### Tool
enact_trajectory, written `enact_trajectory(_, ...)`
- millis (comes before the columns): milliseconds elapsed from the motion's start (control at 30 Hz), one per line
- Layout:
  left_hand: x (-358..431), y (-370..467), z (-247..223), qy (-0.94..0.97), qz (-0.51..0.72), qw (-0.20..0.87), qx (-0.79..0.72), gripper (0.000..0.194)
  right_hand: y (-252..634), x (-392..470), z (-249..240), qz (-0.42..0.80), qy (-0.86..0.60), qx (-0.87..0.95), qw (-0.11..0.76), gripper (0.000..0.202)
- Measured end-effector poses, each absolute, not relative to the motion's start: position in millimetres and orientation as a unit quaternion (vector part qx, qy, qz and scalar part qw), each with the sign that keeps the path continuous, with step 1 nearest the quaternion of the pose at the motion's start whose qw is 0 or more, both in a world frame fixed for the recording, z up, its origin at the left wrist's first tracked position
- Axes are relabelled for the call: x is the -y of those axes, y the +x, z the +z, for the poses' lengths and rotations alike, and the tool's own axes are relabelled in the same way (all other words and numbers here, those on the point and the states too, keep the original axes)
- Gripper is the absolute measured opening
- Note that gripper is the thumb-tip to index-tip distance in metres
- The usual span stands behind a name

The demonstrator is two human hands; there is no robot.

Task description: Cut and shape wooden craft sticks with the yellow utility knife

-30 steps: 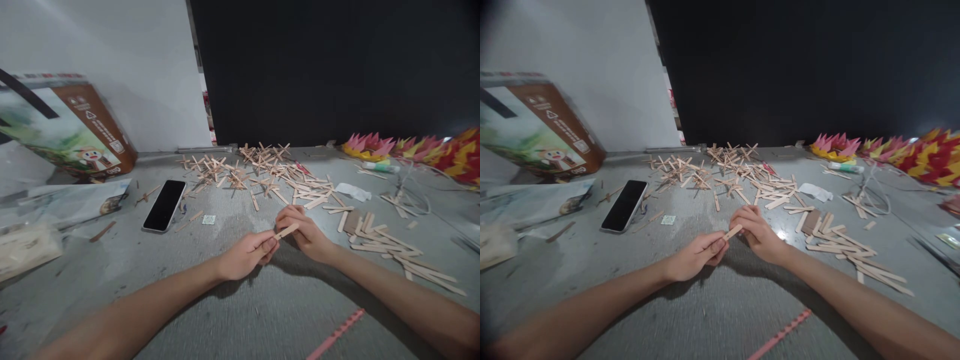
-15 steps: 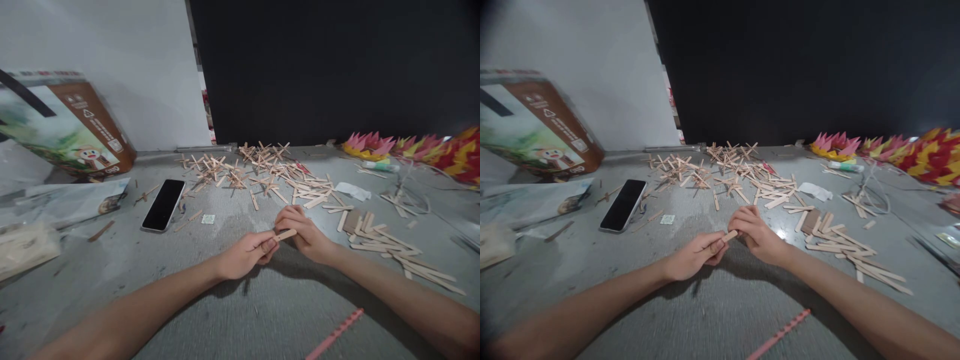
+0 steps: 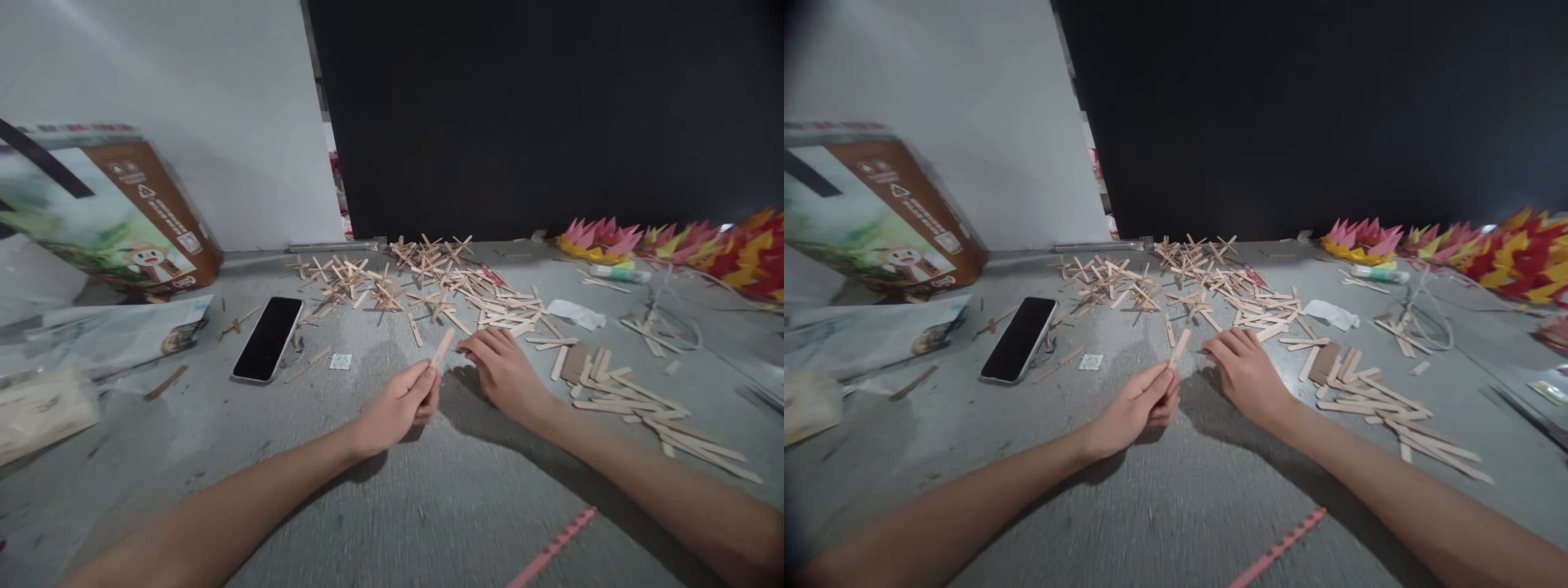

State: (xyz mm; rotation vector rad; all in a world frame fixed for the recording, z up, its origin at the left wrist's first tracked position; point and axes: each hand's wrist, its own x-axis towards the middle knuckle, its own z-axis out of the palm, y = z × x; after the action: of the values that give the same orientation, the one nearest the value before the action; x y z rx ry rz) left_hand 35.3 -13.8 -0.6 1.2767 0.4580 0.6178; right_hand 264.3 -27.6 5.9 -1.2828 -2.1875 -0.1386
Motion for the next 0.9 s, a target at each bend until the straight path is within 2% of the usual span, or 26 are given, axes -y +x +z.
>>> enact_trajectory(233, 10.9, 35.4, 3.5, 0.558, 0.289, 0.737, -0.247, 0.039, 252.0, 49.8, 25.4, 0.023, -0.502, 0.813, 0.295, 0.022)
enact_trajectory(500, 8.8, 31.4, 8.7, 0.553, 0.260, 0.757, -0.233, 0.033, 231.3, 70.1, 47.5, 0.204, -0.542, 0.764, 0.283, 0.017)
enact_trajectory(900, 15.7, 34.7, 1.3, 0.593, 0.248, 0.719, -0.265, 0.053, 229.0, 71.3, 59.8, 0.212, -0.513, 0.787, 0.269, 0.022)
